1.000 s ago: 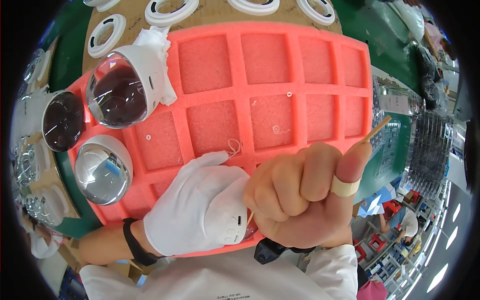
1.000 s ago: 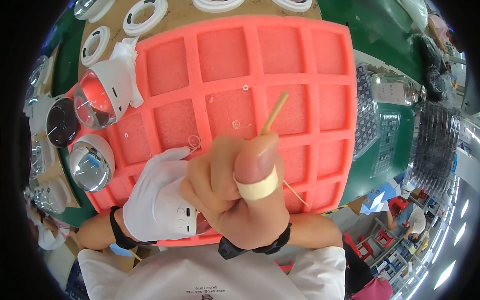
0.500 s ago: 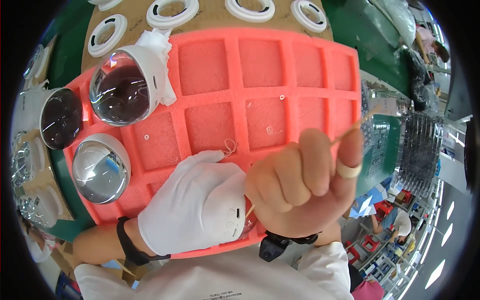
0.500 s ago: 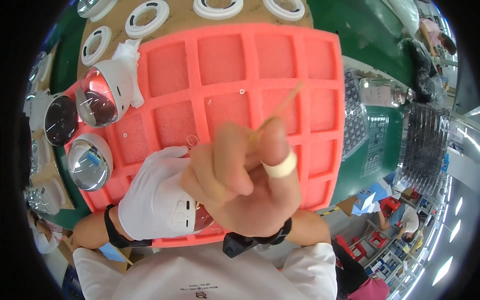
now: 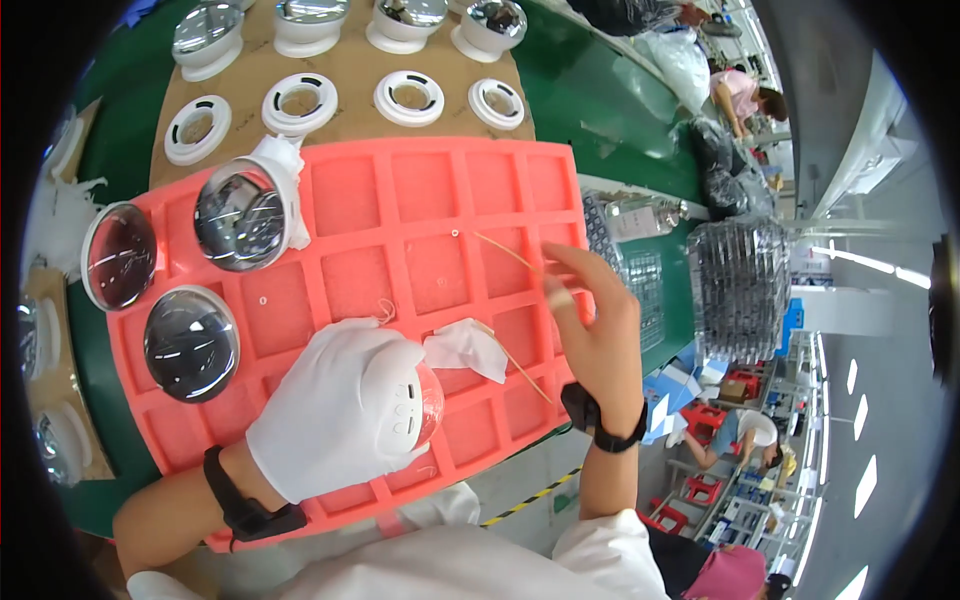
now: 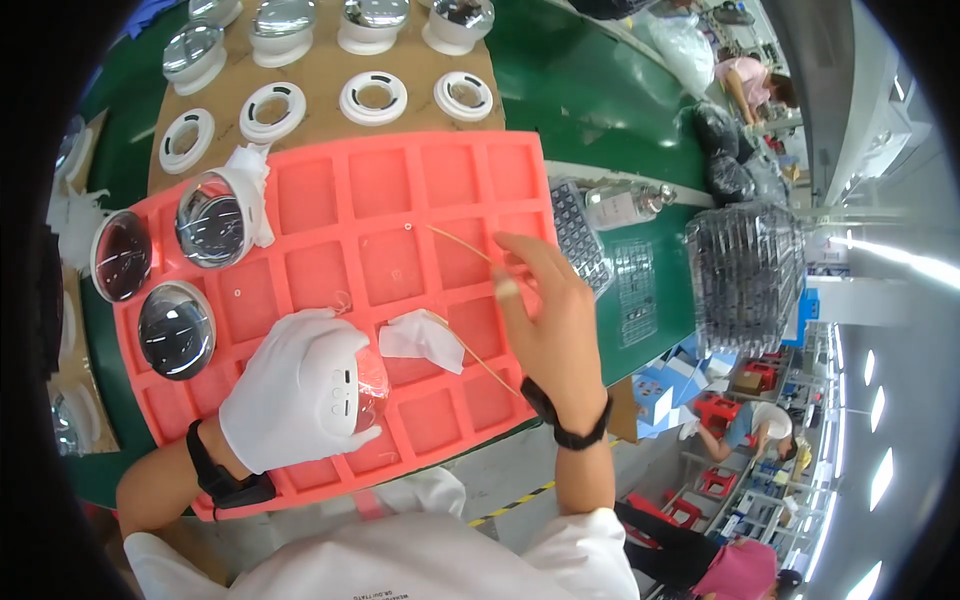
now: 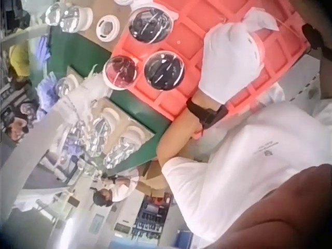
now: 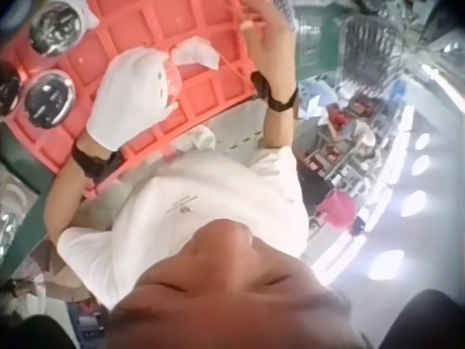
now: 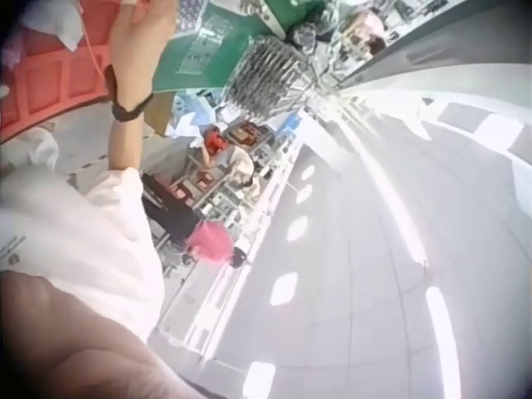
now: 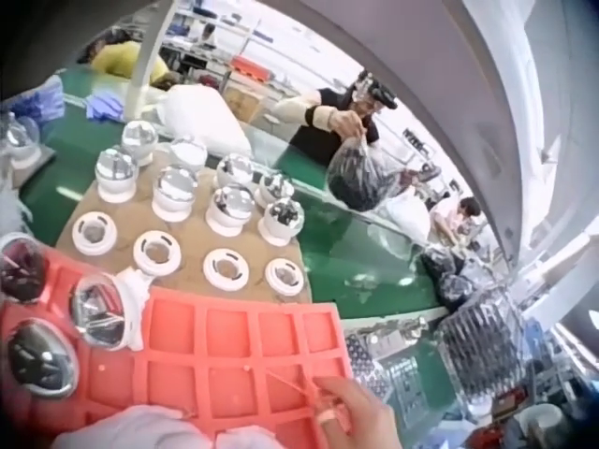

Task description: The person wipes a camera component with a cloth, uses a thin wooden stick to apply a substance to its edge, and then wipes it again.

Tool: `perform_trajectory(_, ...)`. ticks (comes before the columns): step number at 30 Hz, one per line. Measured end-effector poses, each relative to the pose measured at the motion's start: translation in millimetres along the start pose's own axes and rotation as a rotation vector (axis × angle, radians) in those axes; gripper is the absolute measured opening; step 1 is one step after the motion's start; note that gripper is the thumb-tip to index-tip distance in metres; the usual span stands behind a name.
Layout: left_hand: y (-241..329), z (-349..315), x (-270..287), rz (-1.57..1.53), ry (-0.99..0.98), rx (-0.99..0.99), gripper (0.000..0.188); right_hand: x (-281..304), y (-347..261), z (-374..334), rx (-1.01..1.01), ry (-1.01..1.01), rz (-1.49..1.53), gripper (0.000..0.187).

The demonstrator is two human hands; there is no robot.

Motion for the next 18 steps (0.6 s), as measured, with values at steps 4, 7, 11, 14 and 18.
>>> perform_trajectory(4,-2.8,1.8,-5.5,-0.047,-0.052,-0.004,0.07,6.9,4.7,-51.5,0.024,-0.146,-0.186,0.027)
perform_trajectory(7,-1.3,1.7,-4.2,-0.054,-0.059,-0.023,0.068,-19.6,-1.2,-75.4,0.122,-0.185,-0.391,0.034)
perform_trajectory(11,0.7,-4.2,-2.7,-0.016,-0.02,-0.088,0.066,-4.8,17.3,-70.1,-0.112,-0.108,-0.099,0.044)
perform_trajectory(14,0.4,-4.7,-4.3,-0.018,-0.005,-0.099,0.065,9.0,21.2,-61.5,-0.169,-0.116,0.299,0.046)
perform_trajectory(18,10.4,-16.1,8.8,0.029,-0.015,-0.035,0.065,-3.5,-31.7,-39.4,0.026,-0.234,0.835,0.013)
Point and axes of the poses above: each hand's wrist, its own z-axis towards the middle knuckle, its own x-axis out of the back of the hand, y = z × x, the point moved 8 cm from there along z, towards the middle knuckle, and after that the axes turned 12 degrees about -x, right-handed, at the moved point
